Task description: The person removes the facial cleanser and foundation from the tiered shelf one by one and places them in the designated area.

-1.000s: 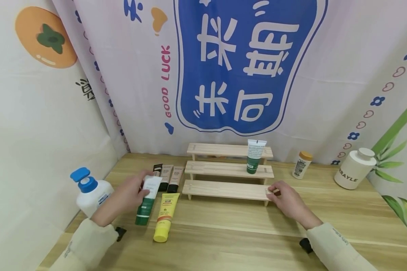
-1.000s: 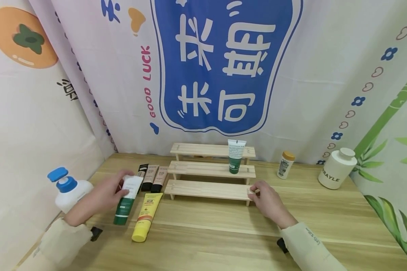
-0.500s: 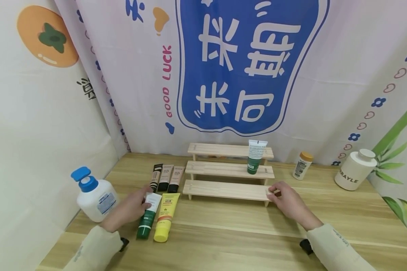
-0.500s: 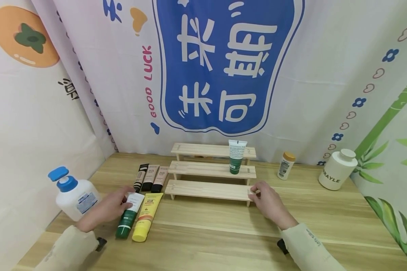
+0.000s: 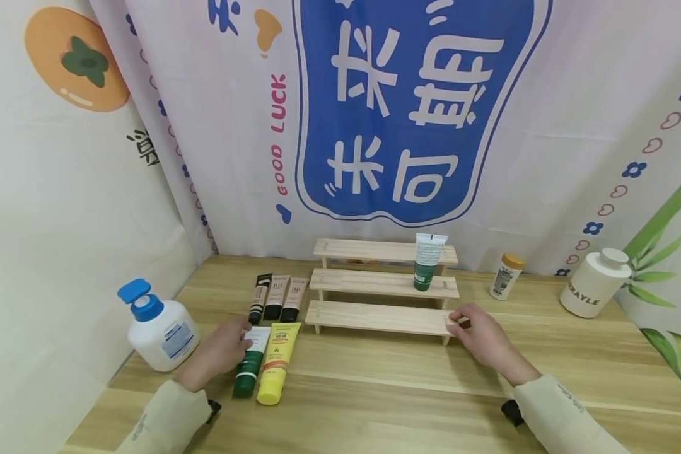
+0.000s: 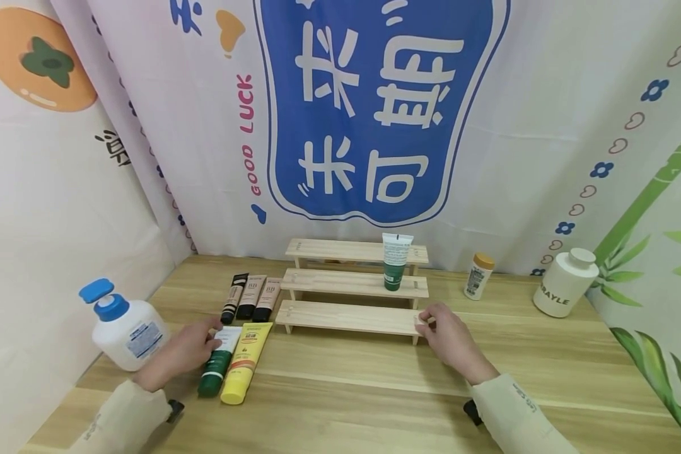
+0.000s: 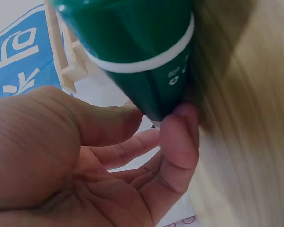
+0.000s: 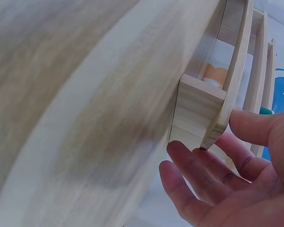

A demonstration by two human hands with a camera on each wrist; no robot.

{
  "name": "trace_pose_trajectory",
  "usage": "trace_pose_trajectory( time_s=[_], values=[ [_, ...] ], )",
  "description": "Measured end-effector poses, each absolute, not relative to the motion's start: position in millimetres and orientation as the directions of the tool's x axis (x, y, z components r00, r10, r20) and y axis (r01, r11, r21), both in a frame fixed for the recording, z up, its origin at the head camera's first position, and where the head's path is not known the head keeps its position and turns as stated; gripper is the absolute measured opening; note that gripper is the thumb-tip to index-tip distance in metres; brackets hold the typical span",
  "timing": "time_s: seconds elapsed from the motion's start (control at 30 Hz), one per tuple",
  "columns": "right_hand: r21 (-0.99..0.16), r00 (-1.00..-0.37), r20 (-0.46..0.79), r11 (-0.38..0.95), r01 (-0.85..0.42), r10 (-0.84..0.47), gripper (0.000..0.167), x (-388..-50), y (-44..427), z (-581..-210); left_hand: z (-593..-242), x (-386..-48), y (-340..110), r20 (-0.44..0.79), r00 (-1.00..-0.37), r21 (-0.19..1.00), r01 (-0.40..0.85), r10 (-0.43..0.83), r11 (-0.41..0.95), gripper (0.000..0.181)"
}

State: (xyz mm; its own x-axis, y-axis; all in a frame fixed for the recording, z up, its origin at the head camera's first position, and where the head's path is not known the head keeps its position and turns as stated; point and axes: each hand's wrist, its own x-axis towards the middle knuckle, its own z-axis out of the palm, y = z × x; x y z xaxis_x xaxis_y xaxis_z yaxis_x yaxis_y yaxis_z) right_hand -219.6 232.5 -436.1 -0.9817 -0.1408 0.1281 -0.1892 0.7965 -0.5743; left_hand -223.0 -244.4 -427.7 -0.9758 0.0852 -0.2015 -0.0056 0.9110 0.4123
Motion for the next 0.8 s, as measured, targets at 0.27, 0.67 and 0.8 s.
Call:
trace_pose_trajectory(
  time_s=[0.27, 0.67, 0.8],
  values=[
    [-0.584, -0.983, 0.119, 0.792, -0.181, -0.138, 0.019, -219.5, 232.4, -436.2, -421.5, -219.9, -239.8, -0.206, -0.978, 0.393, -0.049, 0.036, 0.918, 0.046],
    [-0.586, -0.985, 0.114, 0.791, -0.174, -0.132, 0.019, -219.6, 232.0, -436.2, -379.8, -217.7, -211.0, 0.041, -0.995, 0.41, 0.097, 0.088, 0.907, 0.044],
    [-0.583, -0.984, 0.117, 0.793, -0.176, -0.132, 0.019, -220.0, 231.3, -435.7, -355.5, -226.4, -188.1, 0.168, -0.973, 0.435, 0.214, 0.155, 0.875, 0.038]
  ],
)
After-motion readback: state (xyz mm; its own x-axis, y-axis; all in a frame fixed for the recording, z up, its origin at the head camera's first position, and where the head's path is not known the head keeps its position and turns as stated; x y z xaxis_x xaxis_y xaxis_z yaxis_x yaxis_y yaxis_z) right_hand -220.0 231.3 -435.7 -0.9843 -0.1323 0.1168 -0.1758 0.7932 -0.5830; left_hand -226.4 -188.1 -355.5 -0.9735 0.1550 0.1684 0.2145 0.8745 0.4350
